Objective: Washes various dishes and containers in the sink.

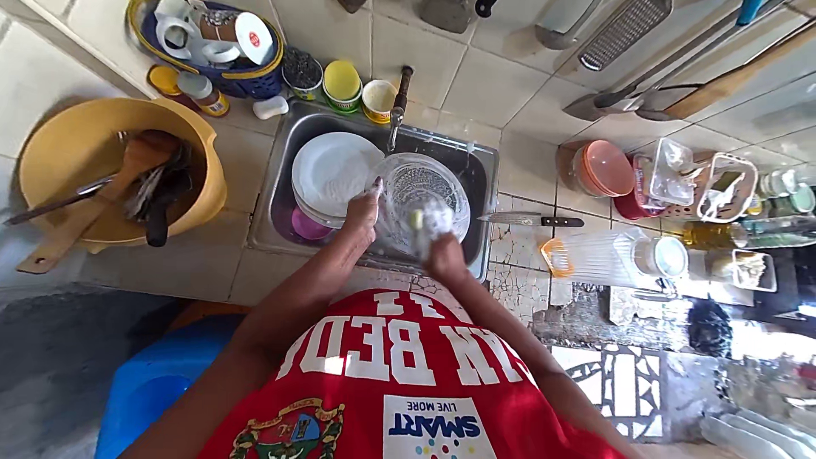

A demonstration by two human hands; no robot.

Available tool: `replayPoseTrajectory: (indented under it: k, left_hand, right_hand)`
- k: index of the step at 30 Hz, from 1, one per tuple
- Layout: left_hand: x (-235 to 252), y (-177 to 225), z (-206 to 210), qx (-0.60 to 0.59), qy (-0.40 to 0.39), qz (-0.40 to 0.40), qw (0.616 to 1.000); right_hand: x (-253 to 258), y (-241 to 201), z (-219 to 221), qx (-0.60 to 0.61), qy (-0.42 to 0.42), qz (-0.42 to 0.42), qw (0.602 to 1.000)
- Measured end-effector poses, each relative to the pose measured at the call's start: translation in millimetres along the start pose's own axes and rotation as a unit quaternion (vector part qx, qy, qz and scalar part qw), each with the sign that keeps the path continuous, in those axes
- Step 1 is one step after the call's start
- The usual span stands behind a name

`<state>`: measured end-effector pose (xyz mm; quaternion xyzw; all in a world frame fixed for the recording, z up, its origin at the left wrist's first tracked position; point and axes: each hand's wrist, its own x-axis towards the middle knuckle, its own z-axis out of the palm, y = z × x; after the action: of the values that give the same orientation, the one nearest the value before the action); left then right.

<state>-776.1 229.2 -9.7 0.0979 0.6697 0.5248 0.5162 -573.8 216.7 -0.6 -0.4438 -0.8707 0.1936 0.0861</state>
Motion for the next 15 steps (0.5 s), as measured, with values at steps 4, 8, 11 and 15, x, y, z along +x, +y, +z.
replayPoseTrajectory:
  k: [4, 8, 11, 15]
  left_hand:
    - [-7, 0, 8, 0.048, -0.027, 0.084, 0.995]
    - [-12, 15, 8, 0.037, -0.002, 0.052, 0.998]
    - [-4, 14, -3, -0.015, 0.021, 0.03, 0.999]
    - [1, 13, -12, -0.021, 0.039, 0.027, 0.999]
  right_hand:
    - [42, -36, -15, -0.022, -0.072, -0.01, 0.997]
    - [100, 9, -45, -0.004, -0.073, 0.104, 0.992]
    - [89, 44, -44, 0.082, -0.028, 0.197, 0.976]
    - [17, 2, -7, 0.048, -0.025, 0.133, 0.99]
